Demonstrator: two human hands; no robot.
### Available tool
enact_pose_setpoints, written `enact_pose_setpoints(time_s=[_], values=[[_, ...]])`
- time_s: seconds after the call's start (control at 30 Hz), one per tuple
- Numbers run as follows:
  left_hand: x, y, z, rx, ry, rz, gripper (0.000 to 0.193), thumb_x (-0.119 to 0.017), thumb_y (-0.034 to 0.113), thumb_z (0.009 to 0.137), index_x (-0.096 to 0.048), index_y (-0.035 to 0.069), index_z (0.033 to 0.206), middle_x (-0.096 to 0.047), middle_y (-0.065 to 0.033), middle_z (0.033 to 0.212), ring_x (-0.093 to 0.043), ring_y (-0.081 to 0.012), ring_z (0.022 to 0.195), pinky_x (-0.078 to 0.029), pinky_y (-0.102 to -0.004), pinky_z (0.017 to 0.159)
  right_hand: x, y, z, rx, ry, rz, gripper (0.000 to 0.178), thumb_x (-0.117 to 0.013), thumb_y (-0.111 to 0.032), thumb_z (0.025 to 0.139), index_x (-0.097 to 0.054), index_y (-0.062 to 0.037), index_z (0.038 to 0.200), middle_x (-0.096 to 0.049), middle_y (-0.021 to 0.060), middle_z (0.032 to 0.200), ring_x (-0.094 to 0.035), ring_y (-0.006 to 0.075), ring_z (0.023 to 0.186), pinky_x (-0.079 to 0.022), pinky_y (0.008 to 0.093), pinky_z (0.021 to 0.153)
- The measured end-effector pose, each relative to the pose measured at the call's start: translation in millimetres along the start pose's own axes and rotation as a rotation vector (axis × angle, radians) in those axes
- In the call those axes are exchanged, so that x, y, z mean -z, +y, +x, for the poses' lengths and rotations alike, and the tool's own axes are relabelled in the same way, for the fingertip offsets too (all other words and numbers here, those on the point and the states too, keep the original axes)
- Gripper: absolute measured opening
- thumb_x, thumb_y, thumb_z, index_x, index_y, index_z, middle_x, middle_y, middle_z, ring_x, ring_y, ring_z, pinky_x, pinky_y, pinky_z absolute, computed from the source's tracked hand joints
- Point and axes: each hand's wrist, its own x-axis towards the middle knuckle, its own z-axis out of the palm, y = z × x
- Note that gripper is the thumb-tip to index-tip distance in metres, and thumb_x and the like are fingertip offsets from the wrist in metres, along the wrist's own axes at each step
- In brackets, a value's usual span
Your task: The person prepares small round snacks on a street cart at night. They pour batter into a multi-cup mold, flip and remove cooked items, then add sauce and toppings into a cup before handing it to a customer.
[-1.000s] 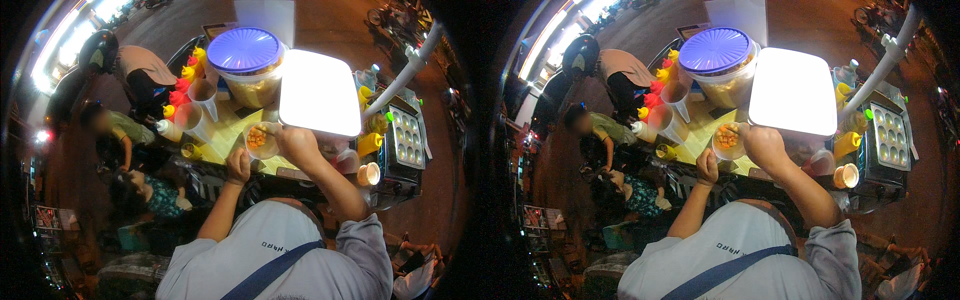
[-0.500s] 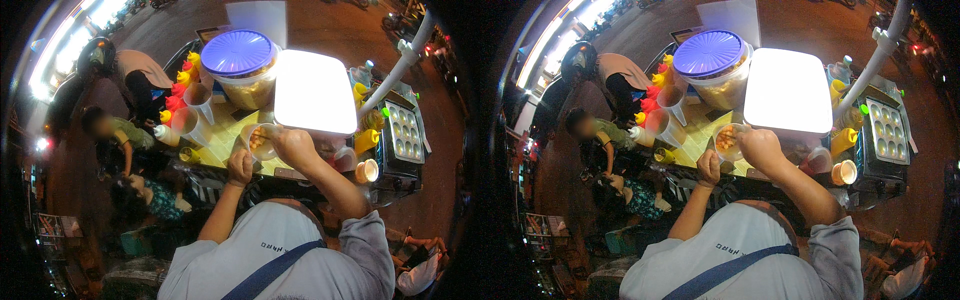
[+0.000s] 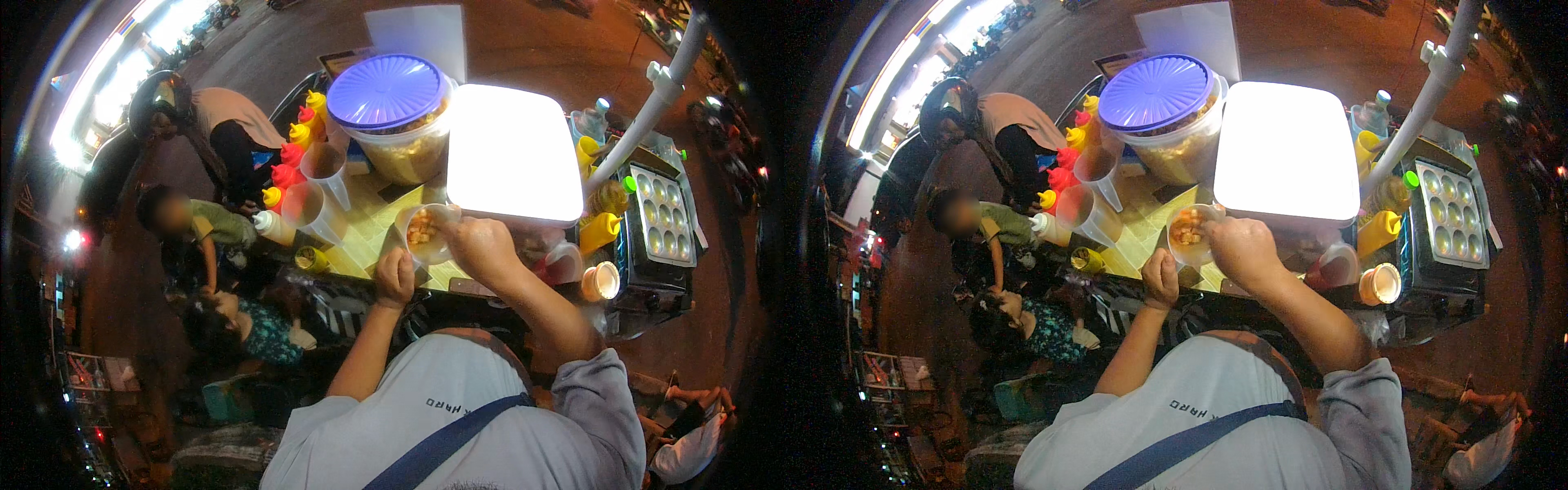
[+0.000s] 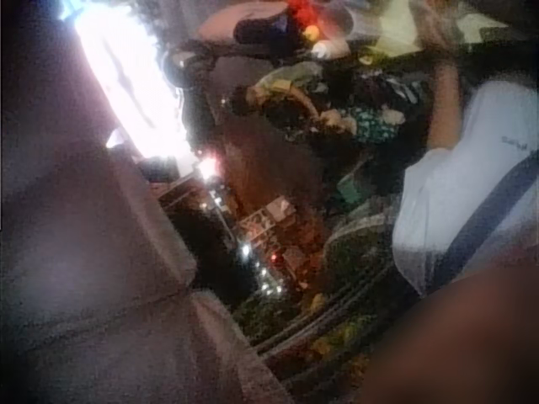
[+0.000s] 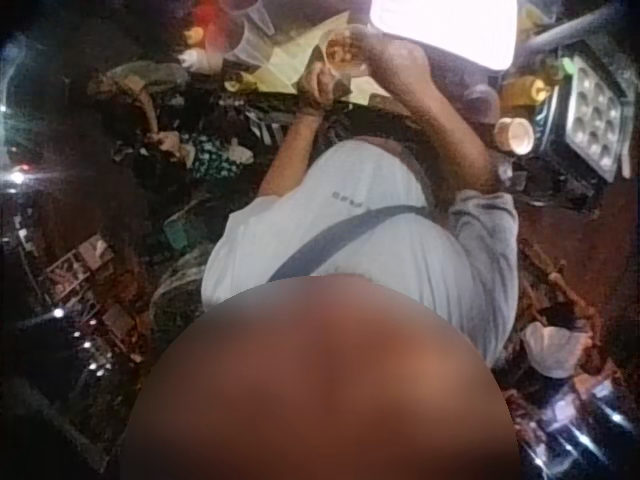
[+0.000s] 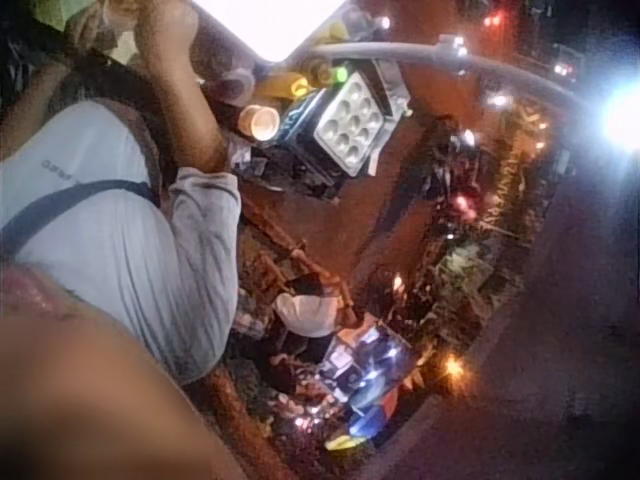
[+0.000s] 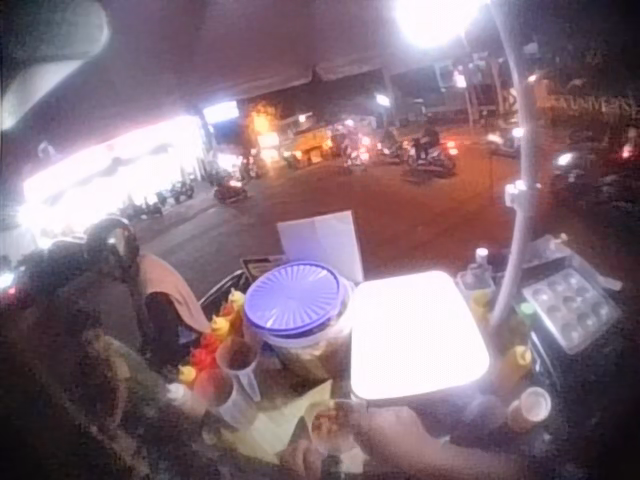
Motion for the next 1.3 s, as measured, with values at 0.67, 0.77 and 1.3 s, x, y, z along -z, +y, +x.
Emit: enact_pose_setpoints(time_s=[0.67,0.77,1.3], values=[[-3.9,0.4,0.5,-0.02,0.025,-0.071,0.032,-0.049,0.026,0.104,-0.053,0.003,0.081,-0.054,-0.0217,0.07,-0.055,-0.0455,0.065,-0.043,-0.0513,0.06,-7.2,7.7,-1.8,0.101,-0.419,-0.039,0.011,-0.067,-0.016,0.082,-0.073,-0.0074,0.08,-0.072,0.0141,0.073,-0.074,0.0322,0.068,-0.058,0.046,0.06],[-1.9,-6.3,-2.1,0.002,-0.007,-0.016,0.031,-0.049,0.026,0.104,-0.055,0.002,0.084,-0.056,-0.0225,0.072,-0.057,-0.0461,0.067,-0.044,-0.0505,0.061,-8.9,10.9,-0.7,0.015,-0.008,-0.04,0.011,-0.064,-0.015,0.084,-0.072,-0.0078,0.081,-0.07,0.0161,0.069,-0.072,0.0315,0.062,-0.057,0.0454,0.057],[-1.4,-20.0,0.7,0.011,-0.055,-0.038,0.037,-0.046,0.031,0.104,-0.054,0.002,0.082,-0.055,-0.023,0.074,-0.056,-0.0475,0.07,-0.044,-0.0529,0.065,-10.4,-2.8,2.0,-0.022,0.075,-0.087,0.009,-0.064,-0.012,0.082,-0.071,-0.01,0.077,-0.069,0.0147,0.067,-0.071,0.0331,0.06,-0.057,0.0458,0.056]])
